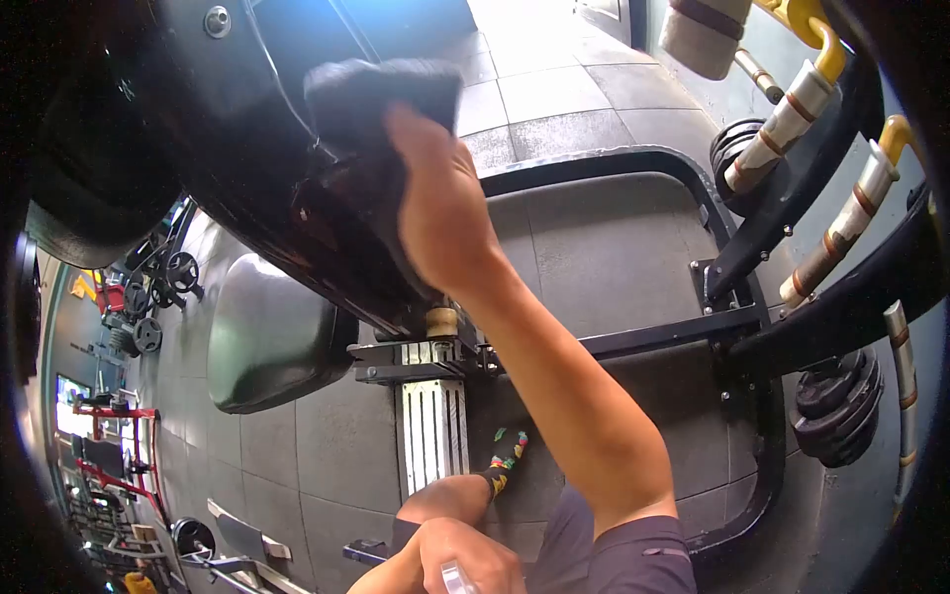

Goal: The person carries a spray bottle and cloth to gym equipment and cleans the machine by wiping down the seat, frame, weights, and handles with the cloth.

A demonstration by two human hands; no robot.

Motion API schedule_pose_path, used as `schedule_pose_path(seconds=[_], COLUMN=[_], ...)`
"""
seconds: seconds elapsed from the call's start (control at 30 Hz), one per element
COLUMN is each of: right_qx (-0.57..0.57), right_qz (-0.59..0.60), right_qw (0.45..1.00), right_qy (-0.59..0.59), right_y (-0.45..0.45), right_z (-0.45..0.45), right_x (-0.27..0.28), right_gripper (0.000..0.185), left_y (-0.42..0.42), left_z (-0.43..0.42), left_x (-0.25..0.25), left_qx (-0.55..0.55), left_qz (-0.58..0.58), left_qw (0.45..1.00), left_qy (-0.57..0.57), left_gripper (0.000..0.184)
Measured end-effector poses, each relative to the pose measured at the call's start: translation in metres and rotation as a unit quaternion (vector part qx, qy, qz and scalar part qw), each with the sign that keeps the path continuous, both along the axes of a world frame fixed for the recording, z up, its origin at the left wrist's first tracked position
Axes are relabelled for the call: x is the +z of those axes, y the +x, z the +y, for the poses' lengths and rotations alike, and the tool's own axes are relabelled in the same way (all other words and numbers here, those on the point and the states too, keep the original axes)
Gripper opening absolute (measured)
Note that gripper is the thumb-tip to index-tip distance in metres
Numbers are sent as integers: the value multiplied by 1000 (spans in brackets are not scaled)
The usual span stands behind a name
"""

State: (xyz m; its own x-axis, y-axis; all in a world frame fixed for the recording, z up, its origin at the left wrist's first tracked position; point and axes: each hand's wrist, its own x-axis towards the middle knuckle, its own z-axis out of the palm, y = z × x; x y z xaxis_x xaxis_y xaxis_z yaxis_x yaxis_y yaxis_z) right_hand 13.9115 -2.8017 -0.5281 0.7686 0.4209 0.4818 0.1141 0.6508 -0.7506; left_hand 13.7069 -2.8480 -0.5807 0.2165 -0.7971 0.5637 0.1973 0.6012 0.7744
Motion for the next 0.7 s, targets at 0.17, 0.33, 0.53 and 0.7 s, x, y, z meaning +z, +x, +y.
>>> schedule_pose_path(seconds=[0.17, 0.33, 0.53, 0.7], right_qx=[-196, -6, -68, 82], right_qz=[-280, -56, 82, 223], right_qw=[940, 997, 994, 968], right_qy=[18, 52, -26, -81], right_y=[-14, -21, 3, 9], right_z=[4, -3, 27, 8], right_x=[43, 50, -85, -34], right_gripper=[22, 31, 51, 44], left_y=[-6, -5, -1, -3], left_z=[1, 7, 6, 4], left_x=[-2, 5, 7, 5], left_qx=[20, 36, 8, 17], left_qz=[-13, -15, -16, 9], left_qw=[1000, 999, 1000, 1000], left_qy=[-5, 9, 25, 12], left_gripper=[21, 22, 22, 22])
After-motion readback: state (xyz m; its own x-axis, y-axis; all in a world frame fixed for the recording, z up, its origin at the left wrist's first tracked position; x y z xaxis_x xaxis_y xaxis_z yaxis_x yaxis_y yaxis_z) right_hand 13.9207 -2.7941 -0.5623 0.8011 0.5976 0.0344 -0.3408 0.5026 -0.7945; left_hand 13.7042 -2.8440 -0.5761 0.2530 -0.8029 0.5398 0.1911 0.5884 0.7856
